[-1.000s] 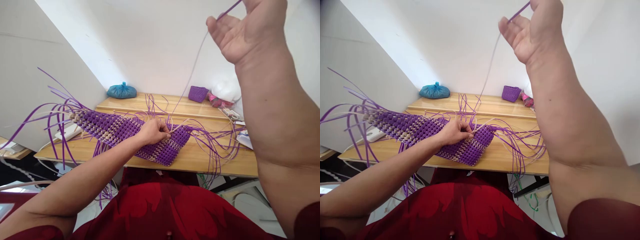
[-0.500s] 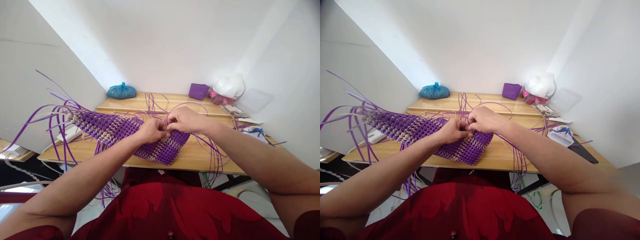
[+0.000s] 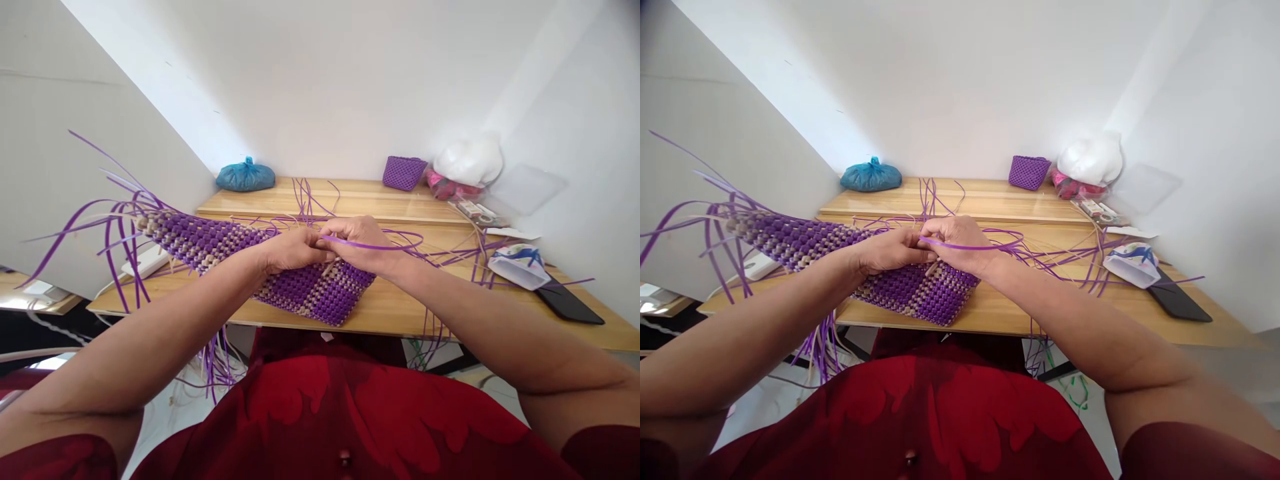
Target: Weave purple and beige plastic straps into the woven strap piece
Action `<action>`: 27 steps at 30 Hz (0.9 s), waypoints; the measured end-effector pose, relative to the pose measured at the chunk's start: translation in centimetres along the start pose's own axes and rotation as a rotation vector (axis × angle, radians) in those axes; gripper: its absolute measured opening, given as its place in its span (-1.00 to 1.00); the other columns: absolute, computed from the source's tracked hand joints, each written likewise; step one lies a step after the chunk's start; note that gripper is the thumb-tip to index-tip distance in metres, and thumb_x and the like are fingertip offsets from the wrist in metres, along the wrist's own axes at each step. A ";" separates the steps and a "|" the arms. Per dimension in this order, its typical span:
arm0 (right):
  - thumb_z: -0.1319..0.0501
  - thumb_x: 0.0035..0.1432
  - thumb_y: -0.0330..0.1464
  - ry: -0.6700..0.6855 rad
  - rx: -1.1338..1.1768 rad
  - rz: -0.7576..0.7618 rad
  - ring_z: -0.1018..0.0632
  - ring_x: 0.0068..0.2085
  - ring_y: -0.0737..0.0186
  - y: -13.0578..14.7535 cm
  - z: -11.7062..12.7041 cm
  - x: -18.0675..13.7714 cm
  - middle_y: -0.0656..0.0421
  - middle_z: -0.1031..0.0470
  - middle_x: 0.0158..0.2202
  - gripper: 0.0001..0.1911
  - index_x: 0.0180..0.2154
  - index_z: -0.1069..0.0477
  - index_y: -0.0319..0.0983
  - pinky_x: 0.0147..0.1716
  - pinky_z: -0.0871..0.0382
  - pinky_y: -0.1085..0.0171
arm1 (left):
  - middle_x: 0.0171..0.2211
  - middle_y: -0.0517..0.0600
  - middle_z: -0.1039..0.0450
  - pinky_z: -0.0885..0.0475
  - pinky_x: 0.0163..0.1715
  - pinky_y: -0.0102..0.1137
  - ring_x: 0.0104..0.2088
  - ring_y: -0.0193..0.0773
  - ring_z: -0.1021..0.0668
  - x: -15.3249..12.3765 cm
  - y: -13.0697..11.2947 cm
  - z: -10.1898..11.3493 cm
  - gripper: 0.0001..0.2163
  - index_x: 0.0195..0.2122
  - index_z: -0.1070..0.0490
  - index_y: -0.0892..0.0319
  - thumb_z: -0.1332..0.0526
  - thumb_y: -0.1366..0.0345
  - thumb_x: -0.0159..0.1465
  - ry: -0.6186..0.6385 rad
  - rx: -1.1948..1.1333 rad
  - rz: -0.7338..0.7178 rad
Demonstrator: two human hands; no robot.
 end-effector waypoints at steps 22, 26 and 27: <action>-0.25 0.24 -0.26 -0.221 -0.100 -0.125 -0.44 -0.45 0.32 -1.2 1.3 0.1 0.17 -0.54 -0.47 -0.76 -0.36 -0.59 -0.27 -0.40 -0.18 0.30 | -0.58 -0.09 -0.41 -0.36 -0.42 -0.43 -0.48 -0.31 -0.44 0.6 0.5 0.9 -0.82 -0.53 -0.48 0.23 -0.35 0.22 0.04 -0.178 0.017 0.078; -0.32 0.19 -0.18 -0.154 -0.096 -0.191 -0.42 -0.49 0.33 -2.2 1.7 1.3 0.19 -0.49 -0.54 -0.69 -0.49 -0.55 -0.27 -0.43 -0.15 0.30 | -0.60 -0.07 -0.38 -0.30 -0.48 -0.43 -0.54 -0.33 -0.39 0.4 0.3 0.3 -0.78 -0.55 -0.47 0.23 -0.34 0.18 0.09 -0.092 -0.019 0.086; -0.32 0.18 -0.16 -0.129 -0.095 -0.196 -0.42 -0.49 0.33 -2.2 1.6 1.3 0.19 -0.49 -0.55 -0.66 -0.51 -0.54 -0.26 -0.43 -0.15 0.29 | -0.60 -0.07 -0.38 -0.29 -0.48 -0.43 -0.54 -0.34 -0.39 0.3 0.2 0.3 -0.78 -0.54 -0.47 0.23 -0.34 0.17 0.09 -0.078 -0.016 0.076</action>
Point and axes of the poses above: each hand's wrist, its own x-axis towards the middle knuckle, its own z-axis out of the back of the hand, y = z × x, the point moved 8 cm from there along x, towards the middle knuckle
